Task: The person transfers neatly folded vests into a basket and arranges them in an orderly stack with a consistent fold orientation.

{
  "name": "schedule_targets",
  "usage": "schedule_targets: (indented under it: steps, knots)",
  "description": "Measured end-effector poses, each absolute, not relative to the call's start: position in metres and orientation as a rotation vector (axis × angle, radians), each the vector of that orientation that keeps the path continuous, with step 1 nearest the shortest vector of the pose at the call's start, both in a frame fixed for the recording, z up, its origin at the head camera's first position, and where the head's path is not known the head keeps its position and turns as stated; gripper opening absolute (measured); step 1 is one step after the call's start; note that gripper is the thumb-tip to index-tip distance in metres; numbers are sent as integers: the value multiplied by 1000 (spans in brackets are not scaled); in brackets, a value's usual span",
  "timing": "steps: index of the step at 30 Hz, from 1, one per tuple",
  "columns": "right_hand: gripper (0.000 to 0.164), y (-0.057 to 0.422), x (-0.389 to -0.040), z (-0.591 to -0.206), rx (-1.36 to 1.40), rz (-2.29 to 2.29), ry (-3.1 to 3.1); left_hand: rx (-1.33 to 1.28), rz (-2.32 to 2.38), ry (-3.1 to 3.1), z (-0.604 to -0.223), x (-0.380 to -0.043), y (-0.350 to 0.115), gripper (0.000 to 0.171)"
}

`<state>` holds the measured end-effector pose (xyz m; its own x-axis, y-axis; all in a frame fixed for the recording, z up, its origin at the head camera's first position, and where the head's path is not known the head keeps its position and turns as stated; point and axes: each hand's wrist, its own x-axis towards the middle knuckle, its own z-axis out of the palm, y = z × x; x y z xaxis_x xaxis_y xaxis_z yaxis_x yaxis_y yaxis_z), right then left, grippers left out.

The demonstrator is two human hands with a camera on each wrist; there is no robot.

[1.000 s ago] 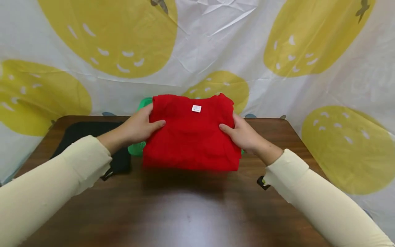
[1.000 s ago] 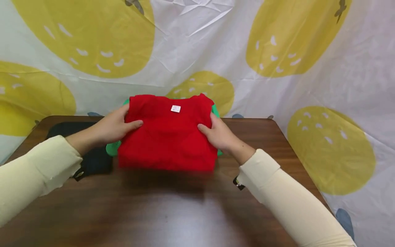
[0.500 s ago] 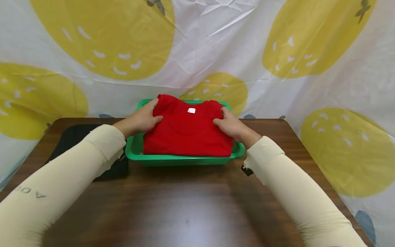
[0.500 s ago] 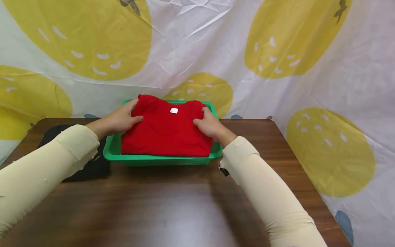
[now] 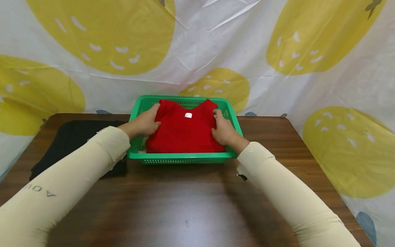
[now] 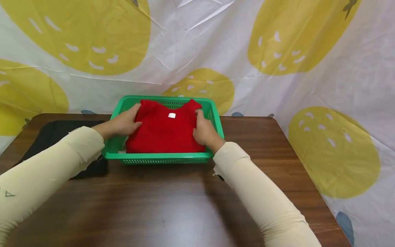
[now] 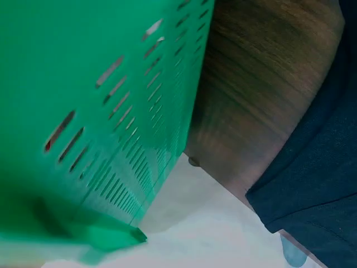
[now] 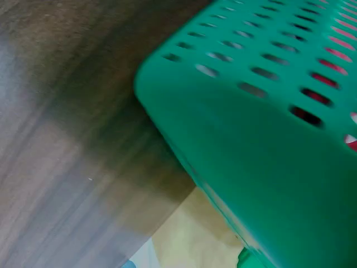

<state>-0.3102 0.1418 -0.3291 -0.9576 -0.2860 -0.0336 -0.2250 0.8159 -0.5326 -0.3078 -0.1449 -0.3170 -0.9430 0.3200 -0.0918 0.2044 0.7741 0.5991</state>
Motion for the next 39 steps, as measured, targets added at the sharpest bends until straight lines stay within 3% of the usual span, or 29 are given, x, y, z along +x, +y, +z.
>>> schedule_targets:
  steps: [11,20,26,31,39]
  knots:
    - [76,135,-303,-342,-432,-593,2950,385,816,2725,-326,-298,-139,67]
    - [52,129,-296,-342,-652,-150,3038,365,699,2768,-332,-296,-139,81]
    - [67,126,-297,-344,-735,-171,2844,396,571,2817,-329,-286,-141,92]
    - [79,126,-295,-343,-681,-243,2686,402,486,2907,-312,-272,-142,70]
    - [81,119,-295,-342,-651,-165,2648,373,751,3163,-285,-231,-183,36]
